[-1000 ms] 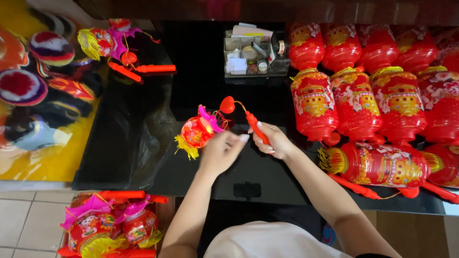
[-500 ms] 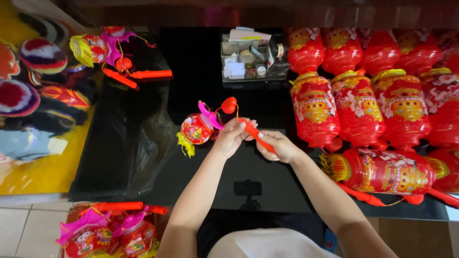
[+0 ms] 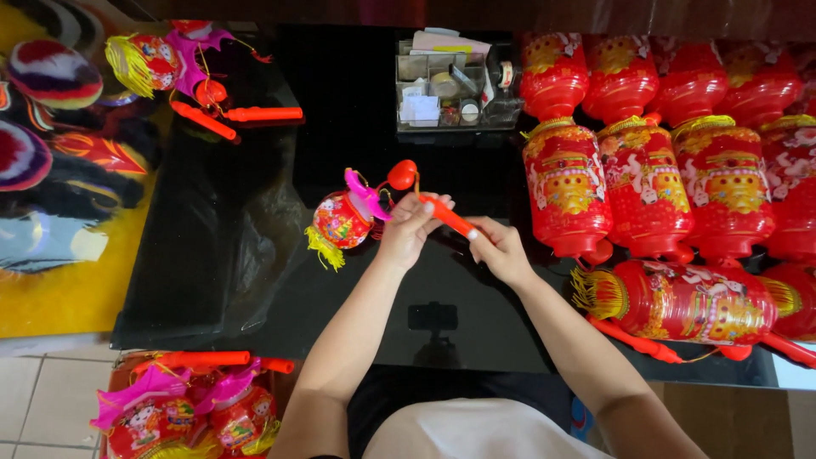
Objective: Assembling small decorative lanterns by attaching plastic handles to the lantern bodies.
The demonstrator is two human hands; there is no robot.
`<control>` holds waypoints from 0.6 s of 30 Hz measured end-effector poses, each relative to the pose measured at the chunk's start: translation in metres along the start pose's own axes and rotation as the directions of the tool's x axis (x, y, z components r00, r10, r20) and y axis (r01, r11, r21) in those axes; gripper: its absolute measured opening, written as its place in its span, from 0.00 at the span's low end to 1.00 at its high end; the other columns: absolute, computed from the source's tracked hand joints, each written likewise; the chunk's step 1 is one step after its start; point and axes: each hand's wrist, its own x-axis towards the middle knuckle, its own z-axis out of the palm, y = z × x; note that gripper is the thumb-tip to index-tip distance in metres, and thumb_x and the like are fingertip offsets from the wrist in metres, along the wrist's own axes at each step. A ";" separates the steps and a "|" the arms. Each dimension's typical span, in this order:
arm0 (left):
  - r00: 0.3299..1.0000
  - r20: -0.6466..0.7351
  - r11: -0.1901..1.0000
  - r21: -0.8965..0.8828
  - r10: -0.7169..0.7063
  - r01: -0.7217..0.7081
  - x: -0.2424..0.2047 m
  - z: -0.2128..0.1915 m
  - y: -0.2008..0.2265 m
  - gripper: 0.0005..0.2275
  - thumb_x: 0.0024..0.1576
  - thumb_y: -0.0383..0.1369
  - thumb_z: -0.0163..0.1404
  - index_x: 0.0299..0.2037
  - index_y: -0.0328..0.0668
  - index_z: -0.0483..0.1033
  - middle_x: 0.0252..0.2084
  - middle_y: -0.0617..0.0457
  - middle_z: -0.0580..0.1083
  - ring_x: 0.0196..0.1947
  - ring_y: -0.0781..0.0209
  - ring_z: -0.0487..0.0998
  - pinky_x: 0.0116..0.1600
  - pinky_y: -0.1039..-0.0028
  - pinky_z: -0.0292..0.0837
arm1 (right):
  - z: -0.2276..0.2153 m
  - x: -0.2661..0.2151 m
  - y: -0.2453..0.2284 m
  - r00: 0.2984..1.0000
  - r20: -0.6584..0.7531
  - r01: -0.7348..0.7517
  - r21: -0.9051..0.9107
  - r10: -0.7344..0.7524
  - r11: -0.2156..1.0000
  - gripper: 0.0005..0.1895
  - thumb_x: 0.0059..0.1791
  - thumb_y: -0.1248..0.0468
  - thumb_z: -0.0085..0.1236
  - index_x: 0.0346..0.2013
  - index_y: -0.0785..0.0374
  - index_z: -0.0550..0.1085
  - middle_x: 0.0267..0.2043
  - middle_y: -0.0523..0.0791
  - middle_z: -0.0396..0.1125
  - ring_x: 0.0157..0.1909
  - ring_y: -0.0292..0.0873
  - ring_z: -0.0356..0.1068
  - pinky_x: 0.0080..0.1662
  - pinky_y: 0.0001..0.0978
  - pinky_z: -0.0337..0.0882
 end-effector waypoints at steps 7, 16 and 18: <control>1.000 0.008 1.000 -0.010 0.004 -0.004 0.002 -0.004 0.010 0.09 0.58 0.33 0.59 0.47 0.44 0.78 0.48 0.46 0.81 0.51 0.54 0.82 0.58 0.61 0.79 | 0.004 -0.006 0.004 0.993 -0.109 0.026 -0.151 -0.043 0.988 0.05 0.52 0.66 0.60 0.36 0.61 0.82 0.13 0.43 0.66 0.21 0.31 0.60 0.24 0.26 0.62; 0.999 -0.007 0.991 -0.125 -0.046 0.044 0.007 -0.019 0.006 0.09 0.60 0.33 0.57 0.48 0.44 0.78 0.52 0.42 0.79 0.55 0.48 0.79 0.60 0.58 0.77 | 0.001 -0.007 0.026 0.979 -0.152 0.113 -0.162 -0.138 0.980 0.08 0.53 0.61 0.60 0.33 0.61 0.79 0.11 0.41 0.64 0.16 0.36 0.62 0.25 0.25 0.64; 0.998 -0.014 0.990 -0.127 -0.062 0.060 0.006 -0.016 0.009 0.08 0.60 0.33 0.57 0.48 0.45 0.78 0.53 0.42 0.78 0.55 0.47 0.79 0.60 0.58 0.77 | 0.001 -0.007 0.031 0.984 -0.148 0.084 -0.137 -0.104 0.987 0.15 0.55 0.63 0.57 0.23 0.58 0.77 0.07 0.39 0.62 0.12 0.34 0.58 0.22 0.22 0.61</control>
